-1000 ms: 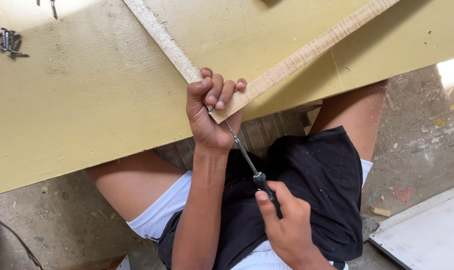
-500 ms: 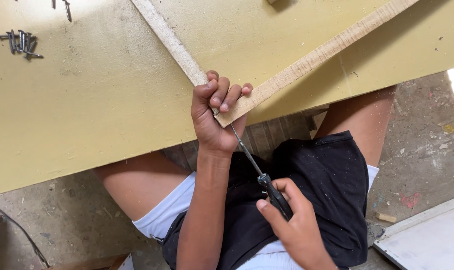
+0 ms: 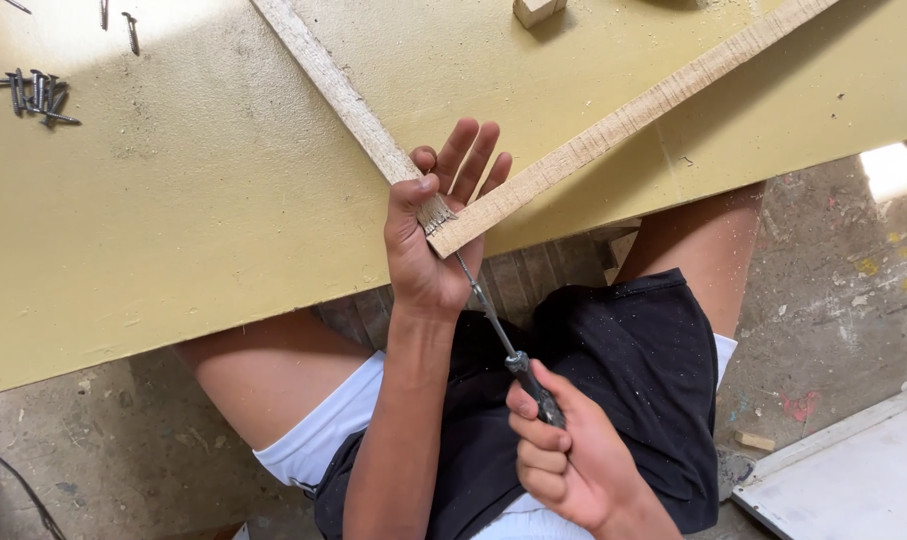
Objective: Using a manual screwdriver to drive a screw into a wooden frame joint on a workbench.
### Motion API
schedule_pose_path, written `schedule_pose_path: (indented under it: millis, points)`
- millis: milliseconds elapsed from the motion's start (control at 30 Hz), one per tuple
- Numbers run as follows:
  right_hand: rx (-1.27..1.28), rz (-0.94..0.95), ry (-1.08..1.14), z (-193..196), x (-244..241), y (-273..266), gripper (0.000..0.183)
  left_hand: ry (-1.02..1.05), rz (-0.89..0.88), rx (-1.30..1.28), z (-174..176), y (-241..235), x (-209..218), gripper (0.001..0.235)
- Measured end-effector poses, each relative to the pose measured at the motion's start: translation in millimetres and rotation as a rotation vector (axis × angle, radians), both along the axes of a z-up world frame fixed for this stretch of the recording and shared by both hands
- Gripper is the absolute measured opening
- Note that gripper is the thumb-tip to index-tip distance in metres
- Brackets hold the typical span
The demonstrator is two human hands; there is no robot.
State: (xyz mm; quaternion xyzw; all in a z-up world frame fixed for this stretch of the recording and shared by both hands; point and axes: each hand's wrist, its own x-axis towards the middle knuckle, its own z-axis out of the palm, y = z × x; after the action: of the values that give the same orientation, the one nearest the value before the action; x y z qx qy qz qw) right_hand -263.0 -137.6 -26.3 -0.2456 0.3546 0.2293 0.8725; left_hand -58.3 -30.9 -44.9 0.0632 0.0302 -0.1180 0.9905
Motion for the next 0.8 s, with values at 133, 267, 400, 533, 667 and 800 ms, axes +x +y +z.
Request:
schedule_pose_path:
  millis: [133, 267, 400, 533, 667, 800]
  points:
    - [0.712, -0.035, 0.185, 0, 2, -10, 0.043, 0.018, -0.012, 0.05, 5, 0, -2, 0.013]
    - [0.16, 0.027, 0.194, 29, 11, -16, 0.051, 0.006, -0.011, 0.06, 4, 1, 1, 0.014]
    - [-0.815, 0.105, -0.225, 38, 2, 1, 0.018, 0.017, -0.003, 0.067, 4, 1, -3, 0.018]
    - [-1.561, 0.351, -0.418, 33, -3, 6, 0.03, -0.012, 0.005, 0.099, 8, 2, -5, 0.025]
    - [-1.886, 0.215, -0.767, 31, 1, 5, 0.023, 0.008, 0.018, 0.189, 17, -2, -7, 0.032]
    - [-1.861, 0.262, -0.582, 24, -5, 0, 0.026, 0.008, 0.017, 0.243, 18, -6, -8, 0.025]
